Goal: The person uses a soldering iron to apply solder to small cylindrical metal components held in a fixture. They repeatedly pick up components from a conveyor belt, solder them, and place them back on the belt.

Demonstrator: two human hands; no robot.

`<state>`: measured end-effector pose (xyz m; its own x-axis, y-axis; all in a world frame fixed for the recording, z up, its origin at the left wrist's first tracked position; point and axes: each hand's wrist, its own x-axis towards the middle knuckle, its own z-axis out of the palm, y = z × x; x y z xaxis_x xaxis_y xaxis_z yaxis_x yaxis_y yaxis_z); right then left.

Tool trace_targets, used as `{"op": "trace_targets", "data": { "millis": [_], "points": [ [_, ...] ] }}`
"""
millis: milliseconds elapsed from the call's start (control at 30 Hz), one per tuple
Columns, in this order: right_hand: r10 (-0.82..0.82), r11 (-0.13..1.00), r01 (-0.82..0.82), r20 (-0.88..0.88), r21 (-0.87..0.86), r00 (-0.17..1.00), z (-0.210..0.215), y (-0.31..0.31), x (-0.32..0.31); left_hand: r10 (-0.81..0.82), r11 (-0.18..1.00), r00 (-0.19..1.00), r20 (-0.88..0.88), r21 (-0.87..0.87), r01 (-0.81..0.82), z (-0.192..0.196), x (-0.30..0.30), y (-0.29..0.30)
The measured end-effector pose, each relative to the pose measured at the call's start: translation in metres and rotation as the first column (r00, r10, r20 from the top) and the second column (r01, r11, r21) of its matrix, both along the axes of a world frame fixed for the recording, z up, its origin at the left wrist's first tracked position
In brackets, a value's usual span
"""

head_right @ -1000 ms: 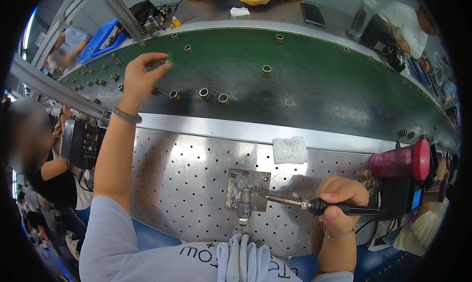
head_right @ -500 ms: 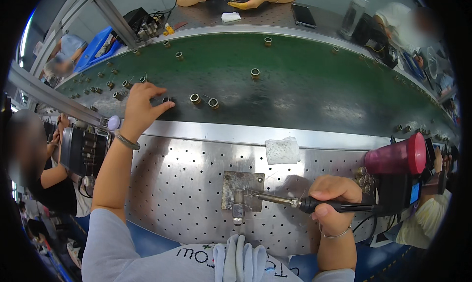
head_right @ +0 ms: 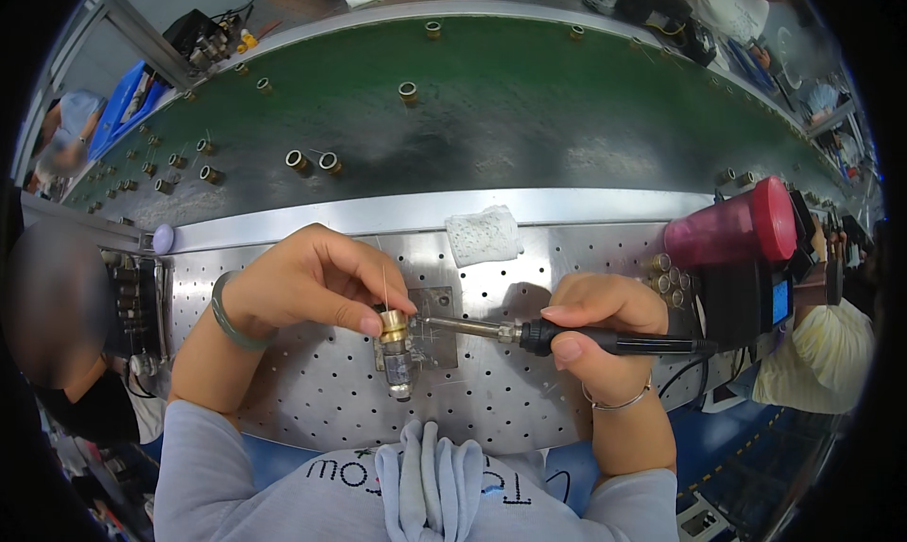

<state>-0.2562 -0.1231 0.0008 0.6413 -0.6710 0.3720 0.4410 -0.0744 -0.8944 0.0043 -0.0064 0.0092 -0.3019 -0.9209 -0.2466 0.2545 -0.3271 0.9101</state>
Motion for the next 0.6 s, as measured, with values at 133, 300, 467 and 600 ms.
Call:
{"op": "trace_targets", "data": {
  "millis": [133,300,467,600],
  "points": [
    [0.033,0.998,-0.034,-0.026,-0.048,0.999,-0.0008,-0.0006,-0.0033,-0.041,0.999,0.99,-0.136,0.003,0.042,-0.0085,-0.0046,0.0011],
    [0.099,0.993,-0.1,-0.02,-0.067,0.995,-0.0039,-0.0018,-0.002,-0.003,0.998,0.985,-0.174,0.061,0.014,-0.0113,-0.0072,0.0033],
    [0.117,0.988,-0.119,-0.022,-0.102,0.993,-0.004,-0.002,0.0038,0.024,0.994,0.992,-0.127,0.108,-0.01,-0.0105,-0.0084,0.0048],
    [0.081,0.987,-0.087,-0.047,-0.135,0.996,-0.0051,-0.0024,0.0014,0.029,0.99,0.994,-0.106,0.142,-0.013,-0.0093,-0.009,0.0051]
  ]
}}
